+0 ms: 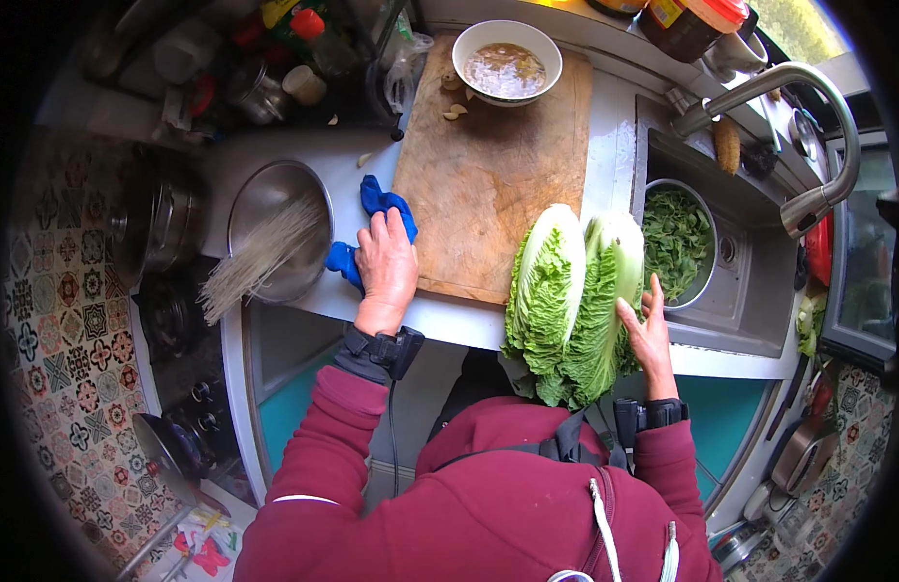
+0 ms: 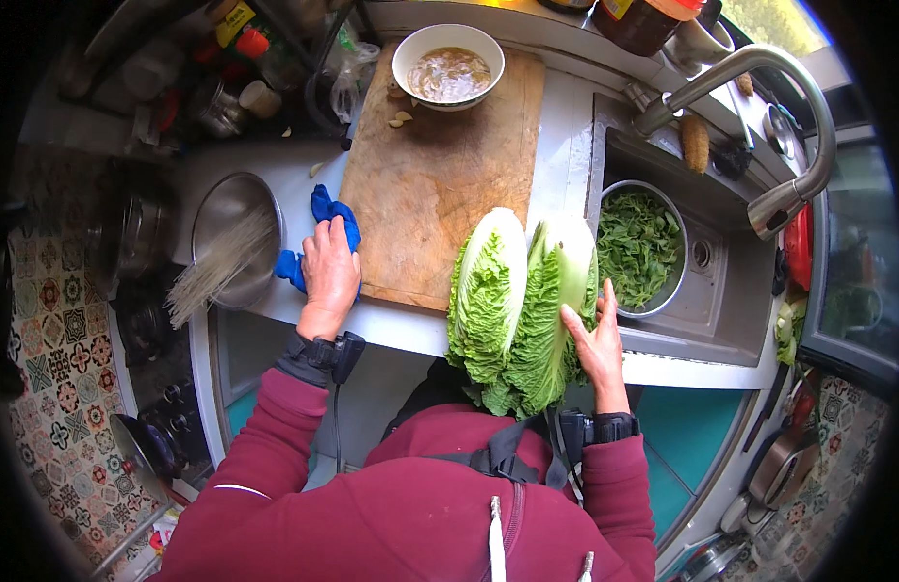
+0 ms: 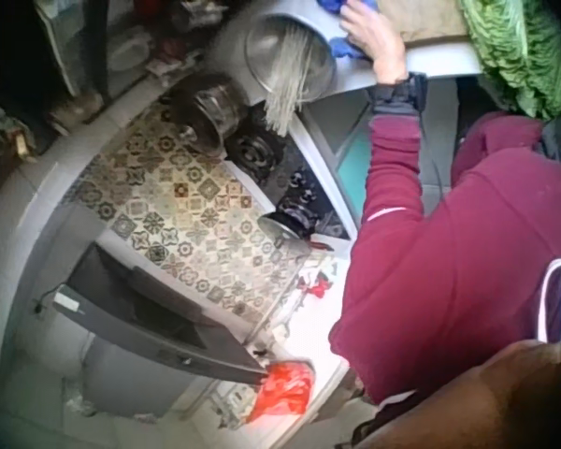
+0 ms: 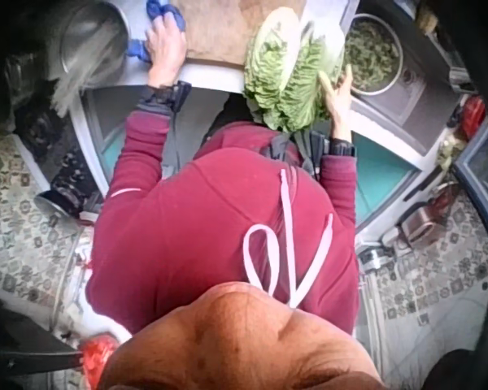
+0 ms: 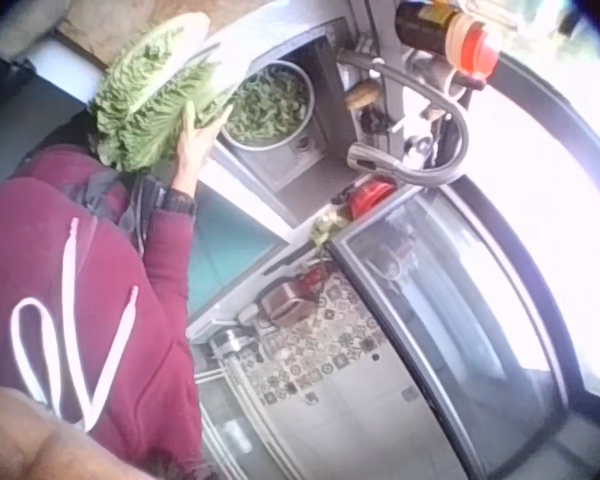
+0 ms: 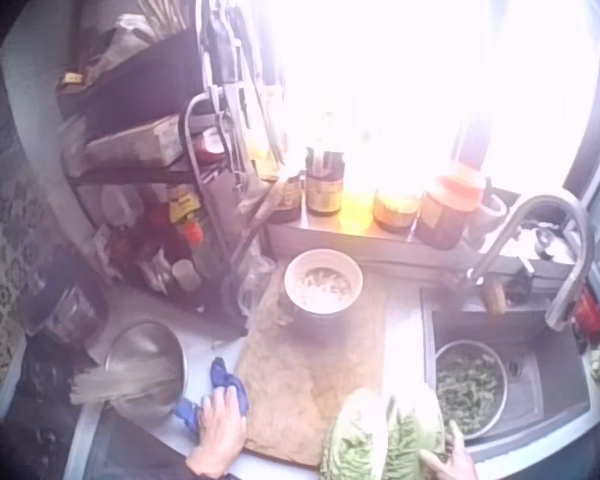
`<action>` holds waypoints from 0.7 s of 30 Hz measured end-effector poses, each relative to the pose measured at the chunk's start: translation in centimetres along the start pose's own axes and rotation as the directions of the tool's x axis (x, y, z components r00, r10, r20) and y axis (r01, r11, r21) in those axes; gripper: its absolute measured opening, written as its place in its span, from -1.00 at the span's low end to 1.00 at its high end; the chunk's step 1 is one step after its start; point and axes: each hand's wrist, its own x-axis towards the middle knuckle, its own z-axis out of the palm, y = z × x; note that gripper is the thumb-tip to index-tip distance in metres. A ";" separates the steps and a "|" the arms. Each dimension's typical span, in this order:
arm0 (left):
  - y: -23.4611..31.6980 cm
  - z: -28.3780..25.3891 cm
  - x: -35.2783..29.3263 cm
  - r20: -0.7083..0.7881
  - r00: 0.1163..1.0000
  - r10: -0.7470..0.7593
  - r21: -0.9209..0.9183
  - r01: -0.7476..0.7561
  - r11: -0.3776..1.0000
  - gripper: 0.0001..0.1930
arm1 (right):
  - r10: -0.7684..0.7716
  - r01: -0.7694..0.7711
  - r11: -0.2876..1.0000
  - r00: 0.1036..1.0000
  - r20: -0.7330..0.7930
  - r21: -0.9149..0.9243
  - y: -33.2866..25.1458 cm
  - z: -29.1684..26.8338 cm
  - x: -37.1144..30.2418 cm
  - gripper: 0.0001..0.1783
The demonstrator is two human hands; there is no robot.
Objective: The person unpacks a bundle of dried noodles from a red plastic bag and places them into a metal bowl. They then fill a wok with water from the tap, place it on the stove, and cover it with a lid. Finally, they wash leafy greens in a colander under running water.
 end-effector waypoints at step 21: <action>3.8 -1.2 3.3 -0.011 1.000 -0.017 -0.695 0.005 0.719 -0.44 | -0.067 0.063 0.997 0.993 0.096 0.044 -1.3 -0.1 2.4 0.30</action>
